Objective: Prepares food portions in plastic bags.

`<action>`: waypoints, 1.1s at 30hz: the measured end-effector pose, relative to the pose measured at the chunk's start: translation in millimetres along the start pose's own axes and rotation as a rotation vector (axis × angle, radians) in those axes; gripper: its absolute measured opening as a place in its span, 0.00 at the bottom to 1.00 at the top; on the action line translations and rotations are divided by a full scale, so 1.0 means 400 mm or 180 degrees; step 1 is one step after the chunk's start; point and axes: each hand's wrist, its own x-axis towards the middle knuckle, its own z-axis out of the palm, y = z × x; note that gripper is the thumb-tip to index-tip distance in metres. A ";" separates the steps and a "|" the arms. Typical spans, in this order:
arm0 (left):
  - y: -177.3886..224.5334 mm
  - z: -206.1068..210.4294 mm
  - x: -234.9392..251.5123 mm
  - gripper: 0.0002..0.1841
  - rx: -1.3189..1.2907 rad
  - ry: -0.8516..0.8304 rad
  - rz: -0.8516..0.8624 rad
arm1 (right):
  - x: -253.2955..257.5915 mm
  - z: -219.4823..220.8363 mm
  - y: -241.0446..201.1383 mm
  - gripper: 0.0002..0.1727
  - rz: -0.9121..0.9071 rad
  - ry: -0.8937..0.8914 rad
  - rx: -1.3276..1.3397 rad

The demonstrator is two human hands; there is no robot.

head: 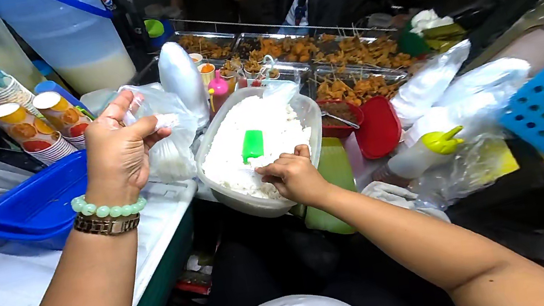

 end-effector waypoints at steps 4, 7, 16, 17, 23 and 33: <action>0.002 0.001 -0.004 0.34 -0.0028 -0.0020 0.0020 | 0.038 0.007 -0.020 0.10 0.0187 0.0150 -0.0211; 0.003 0.005 -0.011 0.35 -0.0068 -0.0052 0.0021 | 0.054 0.007 -0.071 0.11 0.0798 -0.0407 0.0066; -0.008 0.032 -0.025 0.32 -0.0165 -0.0246 -0.0090 | 0.075 -0.140 0.024 0.13 0.2282 -0.1322 0.1069; -0.007 0.036 -0.031 0.32 -0.0175 -0.0261 -0.0101 | 0.085 -0.159 0.031 0.12 0.2307 -0.1197 0.1084; -0.001 0.059 -0.069 0.37 -0.0166 -0.0477 -0.0120 | 0.212 -0.295 0.015 0.12 0.2230 -0.0387 0.1275; 0.020 0.038 -0.076 0.46 -0.0100 -0.0746 -0.0093 | 0.283 -0.198 -0.172 0.10 -0.0408 0.0947 -0.0898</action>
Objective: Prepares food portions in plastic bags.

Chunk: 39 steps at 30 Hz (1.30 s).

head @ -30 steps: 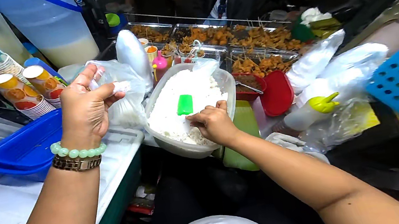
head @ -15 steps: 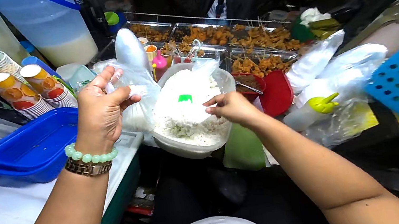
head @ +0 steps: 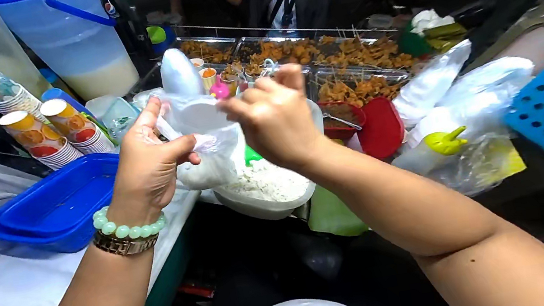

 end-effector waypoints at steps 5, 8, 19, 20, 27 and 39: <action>0.027 -0.031 0.016 0.36 -0.0102 0.0334 -0.0008 | -0.035 0.040 0.097 0.10 0.0599 0.0040 -0.0271; 0.035 -0.037 0.021 0.35 -0.0140 0.0449 0.0097 | -0.110 0.153 0.103 0.10 0.0736 -0.0591 0.0042; 0.043 -0.062 0.037 0.34 -0.0046 0.0706 0.0345 | -0.167 0.211 0.025 0.12 0.1578 -0.1895 0.0764; 0.040 -0.062 0.038 0.34 -0.0039 0.0709 0.0329 | -0.176 0.208 0.018 0.12 0.1584 -0.1902 0.0788; 0.026 -0.038 0.032 0.36 -0.0091 0.0622 0.0211 | -0.190 0.157 0.050 0.13 0.2049 -0.2613 0.1258; 0.020 0.003 0.007 0.36 -0.0274 0.0347 -0.0148 | -0.019 -0.019 0.213 0.13 0.2652 -0.1337 0.1352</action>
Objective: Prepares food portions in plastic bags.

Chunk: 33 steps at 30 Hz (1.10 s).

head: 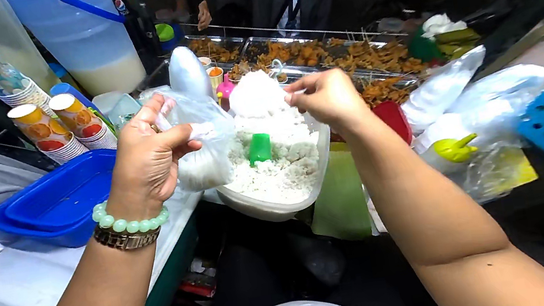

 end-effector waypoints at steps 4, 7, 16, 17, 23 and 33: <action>0.000 0.006 -0.006 0.38 0.0048 -0.0121 -0.0047 | -0.036 -0.003 -0.114 0.13 -0.0559 0.0341 -0.0078; 0.002 -0.002 -0.006 0.40 0.0153 -0.0179 -0.0056 | -0.086 0.079 -0.141 0.11 -0.1659 0.1011 -0.0795; 0.038 -0.033 0.002 0.35 0.0102 0.0001 0.0061 | -0.010 0.222 0.047 0.11 -0.1306 0.0615 -0.1485; 0.043 -0.035 0.001 0.34 0.0070 0.0059 0.0118 | -0.005 0.244 0.058 0.12 -0.1199 0.0407 -0.1538; 0.072 -0.062 -0.001 0.32 0.0023 0.0210 0.0500 | 0.005 0.296 0.027 0.14 -0.0606 -0.0192 -0.1522; 0.077 -0.073 0.008 0.31 0.0189 0.0428 0.0567 | -0.064 0.333 0.016 0.12 -0.0552 -0.0292 -0.1290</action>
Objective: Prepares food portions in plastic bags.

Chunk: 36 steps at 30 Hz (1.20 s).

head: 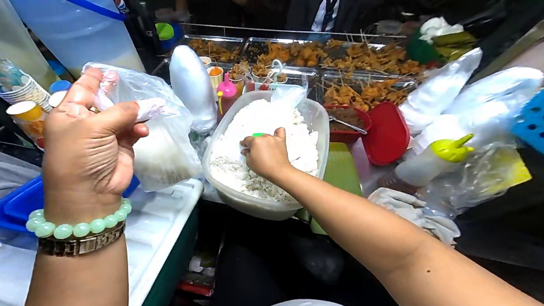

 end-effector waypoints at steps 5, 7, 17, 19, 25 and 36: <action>-0.006 0.005 0.001 0.32 -0.0016 -0.0026 -0.0028 | -0.043 -0.009 -0.010 0.14 0.0270 -0.0359 0.0295; -0.011 0.013 -0.004 0.33 -0.0046 -0.0042 -0.0064 | -0.043 -0.027 0.013 0.15 0.0478 -0.0737 0.0607; -0.044 0.056 -0.026 0.37 -0.0125 -0.0412 -0.0373 | 0.026 -0.243 0.122 0.14 0.0994 0.0073 0.1320; -0.051 0.062 -0.029 0.37 -0.0178 -0.0501 -0.0451 | 0.031 -0.305 0.086 0.14 0.0886 0.0369 0.1291; -0.054 0.058 -0.035 0.41 -0.0246 -0.0769 -0.0491 | -0.031 -0.327 -0.074 0.13 -0.0193 0.1162 0.0640; -0.043 0.035 -0.031 0.41 -0.0277 -0.1082 -0.0525 | -0.100 -0.123 0.157 0.10 -0.0734 0.1315 -0.0152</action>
